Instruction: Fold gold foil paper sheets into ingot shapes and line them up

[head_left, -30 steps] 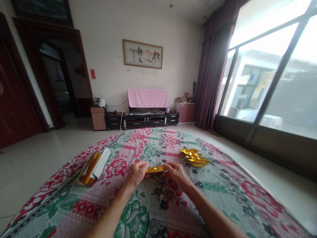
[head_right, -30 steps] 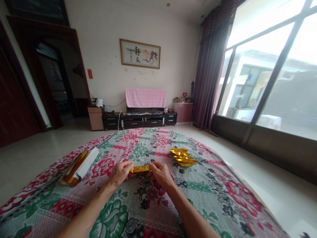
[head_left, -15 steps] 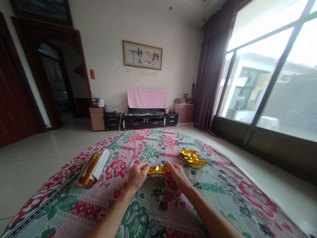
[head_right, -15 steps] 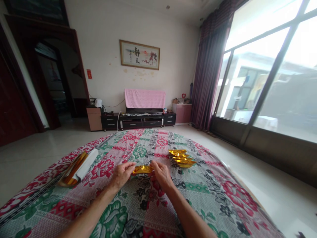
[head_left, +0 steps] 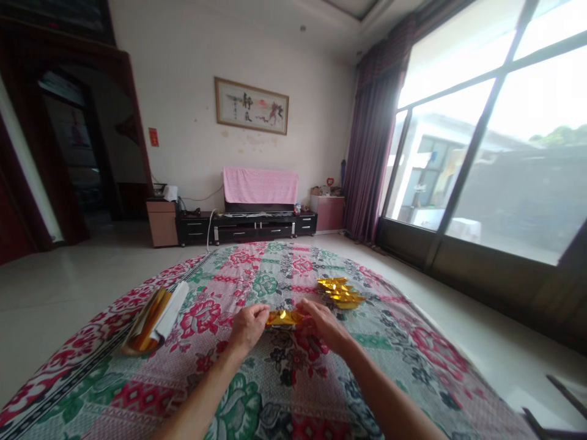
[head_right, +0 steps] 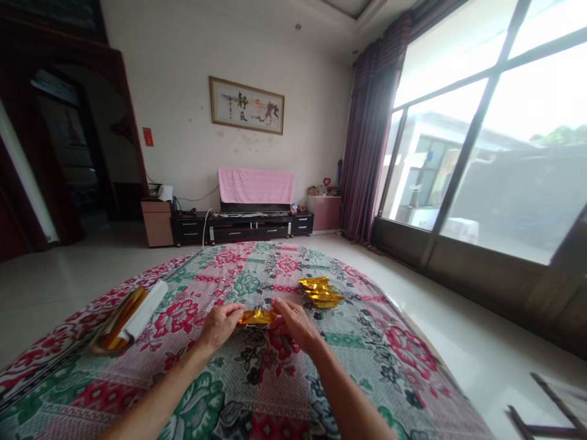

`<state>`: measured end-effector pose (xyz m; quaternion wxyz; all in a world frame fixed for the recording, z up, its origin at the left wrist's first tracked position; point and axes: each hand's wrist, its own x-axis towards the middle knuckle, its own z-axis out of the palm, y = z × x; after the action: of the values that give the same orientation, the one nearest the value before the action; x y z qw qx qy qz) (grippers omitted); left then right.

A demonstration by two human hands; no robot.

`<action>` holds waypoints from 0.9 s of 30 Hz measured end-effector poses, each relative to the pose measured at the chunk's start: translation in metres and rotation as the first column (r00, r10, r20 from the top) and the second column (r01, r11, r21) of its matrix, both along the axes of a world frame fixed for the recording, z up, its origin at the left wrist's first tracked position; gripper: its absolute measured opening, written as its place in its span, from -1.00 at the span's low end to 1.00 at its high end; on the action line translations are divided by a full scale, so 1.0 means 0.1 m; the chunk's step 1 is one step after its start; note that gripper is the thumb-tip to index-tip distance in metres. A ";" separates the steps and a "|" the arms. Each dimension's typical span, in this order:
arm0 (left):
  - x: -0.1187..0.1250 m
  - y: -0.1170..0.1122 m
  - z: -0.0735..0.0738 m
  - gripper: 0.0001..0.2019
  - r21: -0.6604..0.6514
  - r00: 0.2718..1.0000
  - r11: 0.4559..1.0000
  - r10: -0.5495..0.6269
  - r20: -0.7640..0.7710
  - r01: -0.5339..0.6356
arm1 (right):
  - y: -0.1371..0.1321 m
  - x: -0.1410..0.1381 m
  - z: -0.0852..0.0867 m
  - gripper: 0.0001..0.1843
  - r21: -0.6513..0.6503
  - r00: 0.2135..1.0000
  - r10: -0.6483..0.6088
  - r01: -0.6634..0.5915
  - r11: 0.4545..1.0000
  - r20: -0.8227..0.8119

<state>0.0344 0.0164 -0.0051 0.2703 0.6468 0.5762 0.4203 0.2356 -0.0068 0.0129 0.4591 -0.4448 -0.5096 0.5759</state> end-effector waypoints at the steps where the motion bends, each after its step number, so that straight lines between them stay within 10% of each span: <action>1: 0.01 0.02 -0.01 -0.74 -0.013 1.000 1.000 0.007 -0.003 -0.007 | -0.01 0.02 0.00 -0.55 0.010 1.000 0.005 -0.005 1.000 -0.001; 11: 0.50 0.11 0.01 -0.79 -0.140 0.973 0.988 -0.030 0.230 0.064 | -0.04 0.48 -0.11 -0.66 -0.041 0.985 -0.051 0.044 0.998 -0.167; 27: 1.57 0.01 0.05 -0.74 -0.304 0.697 0.869 -0.062 0.715 0.389 | -0.17 1.40 -0.09 -0.75 -0.062 0.899 -0.334 0.330 0.942 -0.283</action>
<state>0.1918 0.0175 -0.0004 0.6505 0.4359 0.4273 0.4518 0.3753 -0.0241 0.0040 0.6173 -0.4388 -0.3499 0.5513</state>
